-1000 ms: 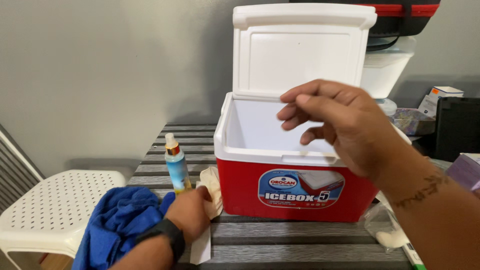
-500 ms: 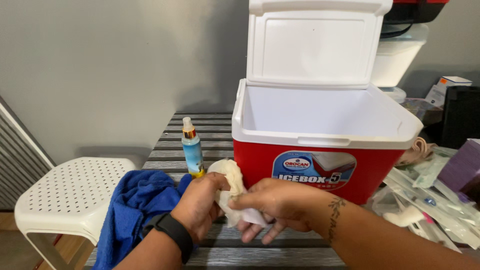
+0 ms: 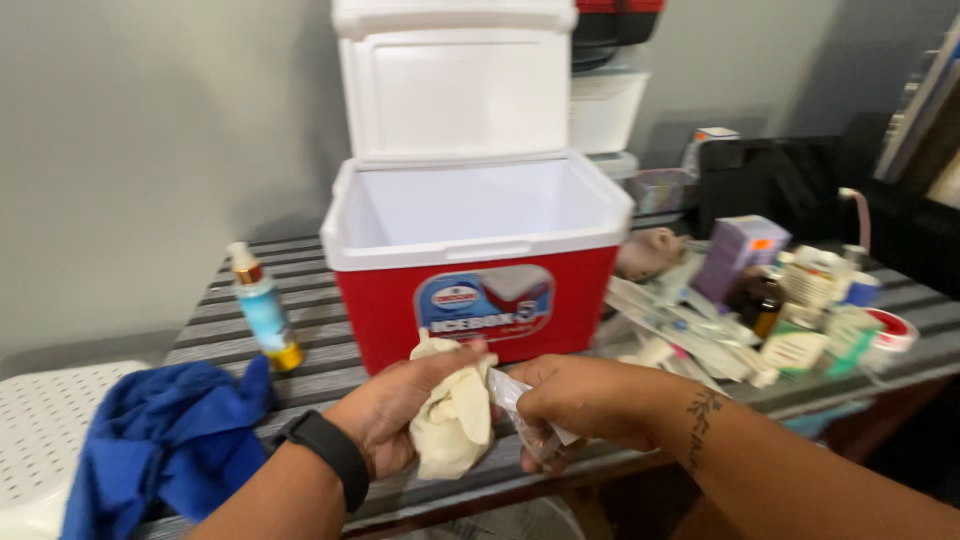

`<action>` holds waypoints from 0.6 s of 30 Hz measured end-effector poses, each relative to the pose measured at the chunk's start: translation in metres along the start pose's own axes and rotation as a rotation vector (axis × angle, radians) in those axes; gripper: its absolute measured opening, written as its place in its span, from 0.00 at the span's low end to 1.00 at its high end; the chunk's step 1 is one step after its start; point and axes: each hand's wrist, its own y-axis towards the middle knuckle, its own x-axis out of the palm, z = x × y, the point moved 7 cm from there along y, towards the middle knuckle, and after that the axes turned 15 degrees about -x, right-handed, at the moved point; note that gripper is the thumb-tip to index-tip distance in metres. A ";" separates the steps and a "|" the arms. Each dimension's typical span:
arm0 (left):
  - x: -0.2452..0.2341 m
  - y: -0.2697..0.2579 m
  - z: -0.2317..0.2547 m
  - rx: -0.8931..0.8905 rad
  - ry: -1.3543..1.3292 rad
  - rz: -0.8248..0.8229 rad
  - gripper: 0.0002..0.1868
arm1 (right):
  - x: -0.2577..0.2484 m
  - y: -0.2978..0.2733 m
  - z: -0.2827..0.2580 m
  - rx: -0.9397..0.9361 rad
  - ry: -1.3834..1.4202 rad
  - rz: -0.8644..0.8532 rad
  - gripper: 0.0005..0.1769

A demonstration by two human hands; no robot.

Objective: The person opens a black zippered carrying case, closes it and sets it aside, then opens a red cooler and removes its contents one at a time, including packaged syringes, medicine boxes, gloves and bottles, placing them on the table. The person then sprays the empty cooler and wipes it with a blue cloth.

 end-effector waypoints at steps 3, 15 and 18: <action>0.035 0.012 -0.006 0.007 0.037 -0.031 0.18 | -0.026 -0.045 0.016 0.030 0.045 0.176 0.16; 0.165 0.057 -0.049 0.064 0.035 -0.093 0.15 | -0.084 -0.214 0.073 0.035 0.427 0.585 0.11; 0.174 0.068 -0.041 0.143 0.100 0.023 0.15 | -0.090 -0.236 0.080 0.029 0.444 0.628 0.12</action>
